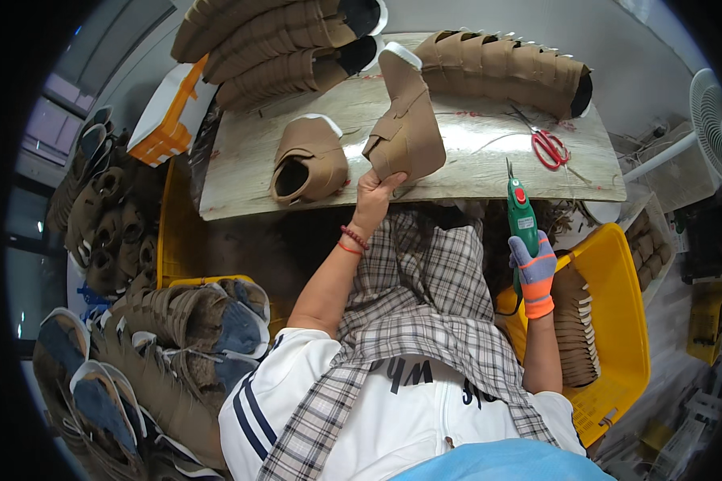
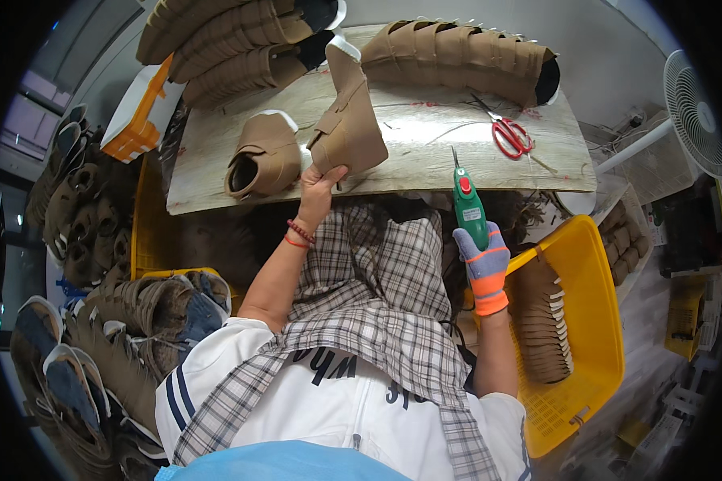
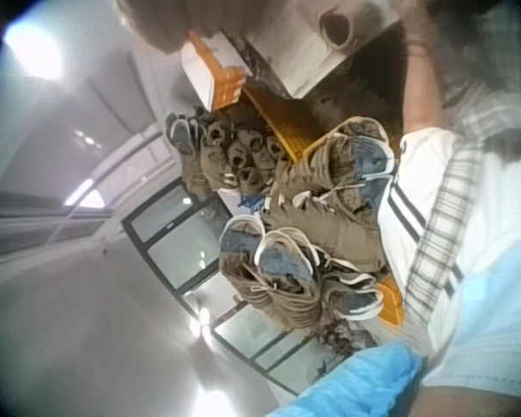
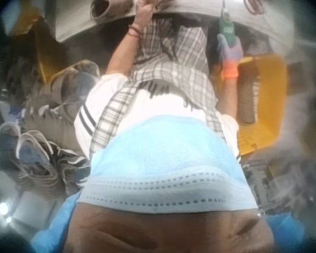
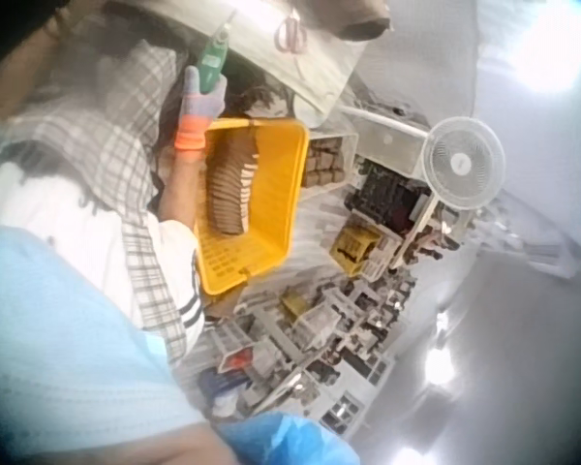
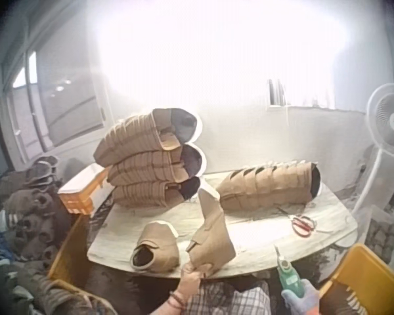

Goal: The person assembles shoe uppers by cutting excess material with scissors, trimming edges with a rotary tool, and stacking finished pieces. They handle multiple shoe parts, using tools to shape and finish each unit before placing them in a yellow bin.

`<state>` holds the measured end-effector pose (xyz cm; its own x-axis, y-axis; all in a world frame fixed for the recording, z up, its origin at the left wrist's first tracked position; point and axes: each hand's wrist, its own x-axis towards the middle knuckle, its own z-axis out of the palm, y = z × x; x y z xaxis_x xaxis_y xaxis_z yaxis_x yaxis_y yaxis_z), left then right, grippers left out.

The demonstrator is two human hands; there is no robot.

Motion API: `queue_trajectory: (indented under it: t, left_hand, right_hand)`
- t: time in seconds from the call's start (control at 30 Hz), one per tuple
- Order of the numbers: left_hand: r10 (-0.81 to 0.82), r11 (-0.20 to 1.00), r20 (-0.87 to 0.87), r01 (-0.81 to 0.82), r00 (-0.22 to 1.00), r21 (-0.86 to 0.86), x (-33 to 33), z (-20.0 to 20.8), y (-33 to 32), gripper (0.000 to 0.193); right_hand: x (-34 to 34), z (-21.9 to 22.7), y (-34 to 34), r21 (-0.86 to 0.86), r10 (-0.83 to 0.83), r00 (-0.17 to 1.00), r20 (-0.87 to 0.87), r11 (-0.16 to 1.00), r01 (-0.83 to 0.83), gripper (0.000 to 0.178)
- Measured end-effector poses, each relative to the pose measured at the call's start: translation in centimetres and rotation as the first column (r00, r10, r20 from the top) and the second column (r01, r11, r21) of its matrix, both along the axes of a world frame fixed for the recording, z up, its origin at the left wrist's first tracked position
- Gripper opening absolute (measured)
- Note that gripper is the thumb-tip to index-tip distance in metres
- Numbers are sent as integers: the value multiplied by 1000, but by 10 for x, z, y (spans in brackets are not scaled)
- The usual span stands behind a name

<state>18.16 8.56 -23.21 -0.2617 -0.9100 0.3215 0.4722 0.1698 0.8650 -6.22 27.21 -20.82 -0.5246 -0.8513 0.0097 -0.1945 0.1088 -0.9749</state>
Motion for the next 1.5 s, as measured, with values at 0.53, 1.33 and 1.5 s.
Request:
queue_trajectory:
  t: [0.53,1.33,1.5]
  left_hand:
    - [433,882,658,-140,616,-450,-35,67,-134,28]
    - [-314,862,-456,451,833,231,41,209,-93,23]
    - [-323,630,-649,668,689,396,58,173,-60,22]
  right_hand:
    - [0,3,7,78,-61,998,-25,995,62,32]
    - [-1,53,-11,-303,-118,809,-576,950,-76,54]
    - [4,89,5,-407,-233,560,-795,889,-209,54]
